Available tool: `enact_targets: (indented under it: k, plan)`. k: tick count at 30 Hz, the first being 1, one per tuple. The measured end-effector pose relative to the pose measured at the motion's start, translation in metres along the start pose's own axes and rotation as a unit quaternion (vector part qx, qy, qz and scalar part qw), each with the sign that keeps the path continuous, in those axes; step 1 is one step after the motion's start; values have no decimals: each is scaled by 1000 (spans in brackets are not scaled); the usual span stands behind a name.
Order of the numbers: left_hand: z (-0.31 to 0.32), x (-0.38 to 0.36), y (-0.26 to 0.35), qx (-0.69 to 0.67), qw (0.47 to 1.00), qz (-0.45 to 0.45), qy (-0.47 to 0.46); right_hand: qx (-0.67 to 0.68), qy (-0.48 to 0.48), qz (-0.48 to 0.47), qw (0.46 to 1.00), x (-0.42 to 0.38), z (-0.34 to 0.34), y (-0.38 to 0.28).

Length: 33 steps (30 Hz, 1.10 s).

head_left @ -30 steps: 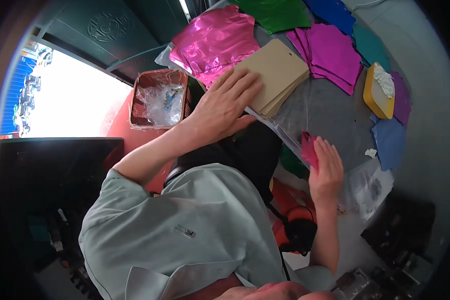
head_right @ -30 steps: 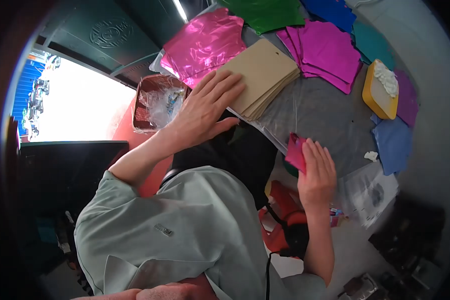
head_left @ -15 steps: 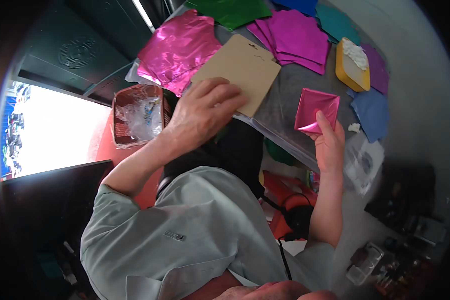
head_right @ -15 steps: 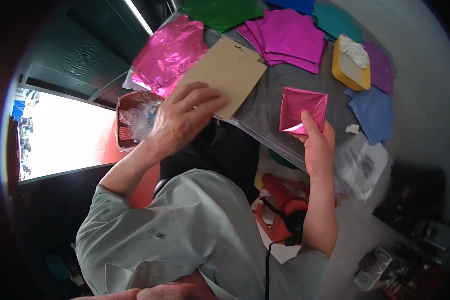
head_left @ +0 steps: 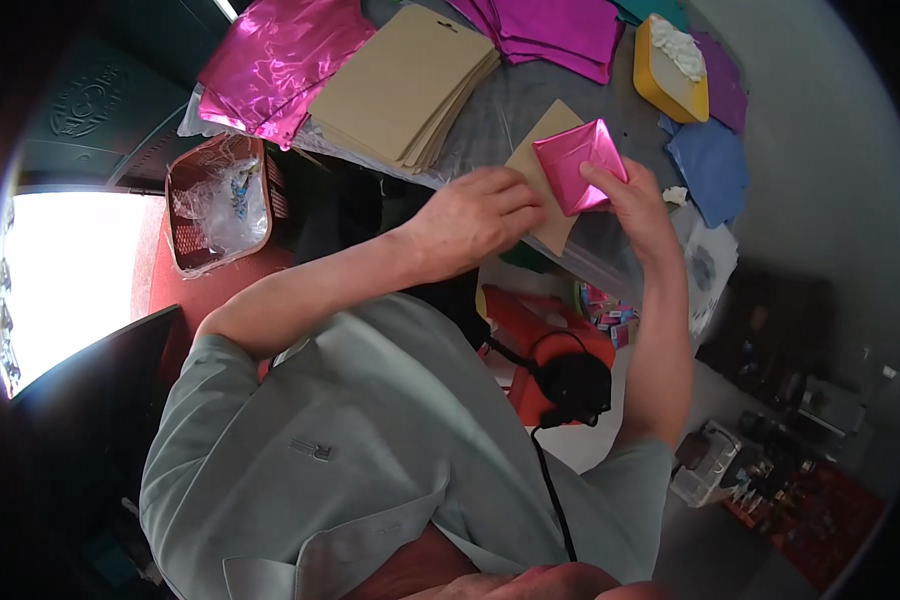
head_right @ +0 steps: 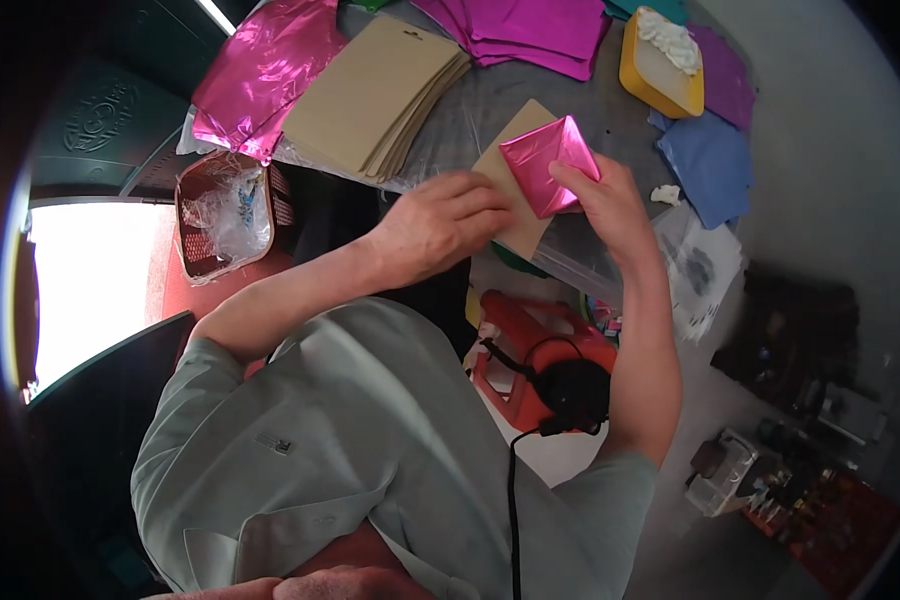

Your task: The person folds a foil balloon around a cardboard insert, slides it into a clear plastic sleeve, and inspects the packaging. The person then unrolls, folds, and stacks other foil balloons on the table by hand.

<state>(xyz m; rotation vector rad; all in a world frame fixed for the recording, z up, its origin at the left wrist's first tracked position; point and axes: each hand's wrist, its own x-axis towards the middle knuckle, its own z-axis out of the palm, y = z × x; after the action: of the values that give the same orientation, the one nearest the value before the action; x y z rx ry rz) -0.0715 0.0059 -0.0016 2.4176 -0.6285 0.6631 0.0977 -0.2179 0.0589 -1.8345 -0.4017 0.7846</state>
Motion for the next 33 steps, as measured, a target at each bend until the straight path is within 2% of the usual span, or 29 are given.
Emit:
enact_targets:
  k: [4, 7, 11, 15, 18, 19, 26, 30, 33]
  plan:
    - [-11, -3, -9, 7, 1000, -16, 20, -2, -28, 38, 999, 13, -2, 2]
    - [-15, 13, -14, 3, 998, -46, -52, -22, -40, 54, 997, 19, -10, 4]
    - [0, 22, -11, -13, 992, -116, -53, 9, -42, 49, 998, 12, -2, 11]
    - [4, 28, -13, 64, 995, -70, 10, 18, -32, 46, 998, 12, -2, -3]
    - [-1, 5, 0, 182, 981, -6, -64, 17, -39, 38, 998, 16, -4, 4]
    - [2, -3, 7, 183, 981, -4, -63, 16, -38, 37, 998, 16, -4, 3]
    - [8, -28, 35, 108, 980, -104, -128, -38, -30, 48, 998, 18, -2, -7]
    - [11, -36, 35, 169, 975, -92, -108, -98, -9, 13, 995, 18, 0, -15]
    - [16, -39, 38, 180, 973, -90, -115, -148, -22, 20, 989, 15, 1, -23]
